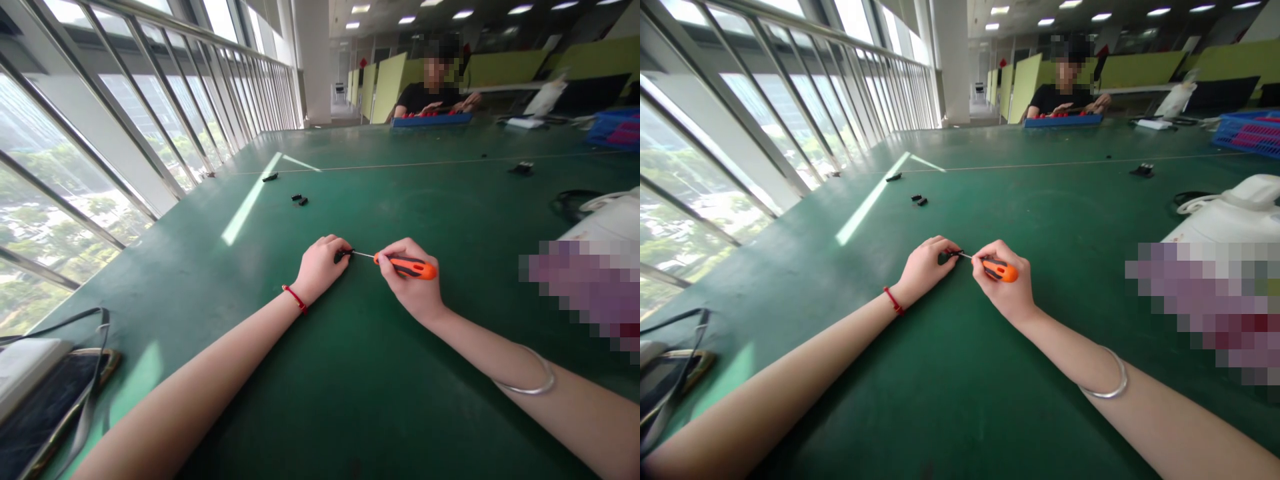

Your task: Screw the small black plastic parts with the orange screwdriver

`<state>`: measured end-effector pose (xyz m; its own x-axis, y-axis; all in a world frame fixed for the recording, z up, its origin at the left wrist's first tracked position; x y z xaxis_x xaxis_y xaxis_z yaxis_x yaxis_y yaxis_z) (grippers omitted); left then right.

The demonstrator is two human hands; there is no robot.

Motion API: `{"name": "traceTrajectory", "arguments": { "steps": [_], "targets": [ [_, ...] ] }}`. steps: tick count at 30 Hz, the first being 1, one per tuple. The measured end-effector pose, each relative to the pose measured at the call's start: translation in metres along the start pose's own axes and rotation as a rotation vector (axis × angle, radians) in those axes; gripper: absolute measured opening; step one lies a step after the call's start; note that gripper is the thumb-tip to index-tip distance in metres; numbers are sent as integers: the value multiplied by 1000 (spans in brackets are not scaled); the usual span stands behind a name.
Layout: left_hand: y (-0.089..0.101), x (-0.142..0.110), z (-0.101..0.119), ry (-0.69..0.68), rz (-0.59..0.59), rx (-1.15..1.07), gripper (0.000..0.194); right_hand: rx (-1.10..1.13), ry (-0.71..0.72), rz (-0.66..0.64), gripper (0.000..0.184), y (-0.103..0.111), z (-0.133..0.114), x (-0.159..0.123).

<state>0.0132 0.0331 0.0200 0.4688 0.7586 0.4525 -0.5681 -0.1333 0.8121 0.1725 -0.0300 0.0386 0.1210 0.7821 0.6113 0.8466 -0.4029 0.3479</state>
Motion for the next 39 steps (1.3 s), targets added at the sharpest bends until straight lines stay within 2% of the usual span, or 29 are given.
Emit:
{"name": "traceTrajectory", "arguments": {
  "steps": [11, 33, 39],
  "targets": [
    [-3, 2, 3, -6, -25, 79, 14, -156, 72, 5, 12, 0, -2, 0],
    [-4, 2, 3, -26, -27, 88, 13, -75, 12, -6, 11, -3, 4, 2],
    [-4, 2, 3, -28, -29, 101, 14, -20, 51, -7, 9, -5, 5, 1]
  ]
}}
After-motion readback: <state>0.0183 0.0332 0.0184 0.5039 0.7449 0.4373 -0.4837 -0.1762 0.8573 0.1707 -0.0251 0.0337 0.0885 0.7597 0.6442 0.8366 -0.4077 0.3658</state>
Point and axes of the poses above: each hand's wrist, its own x-axis towards the middle knuckle, its own y-axis out of the back of the hand, z = x × y, the point moved 4 cm from there along x, towards the middle knuckle, and after that the axes turned 5 degrees about -y, right-handed, at the moved point
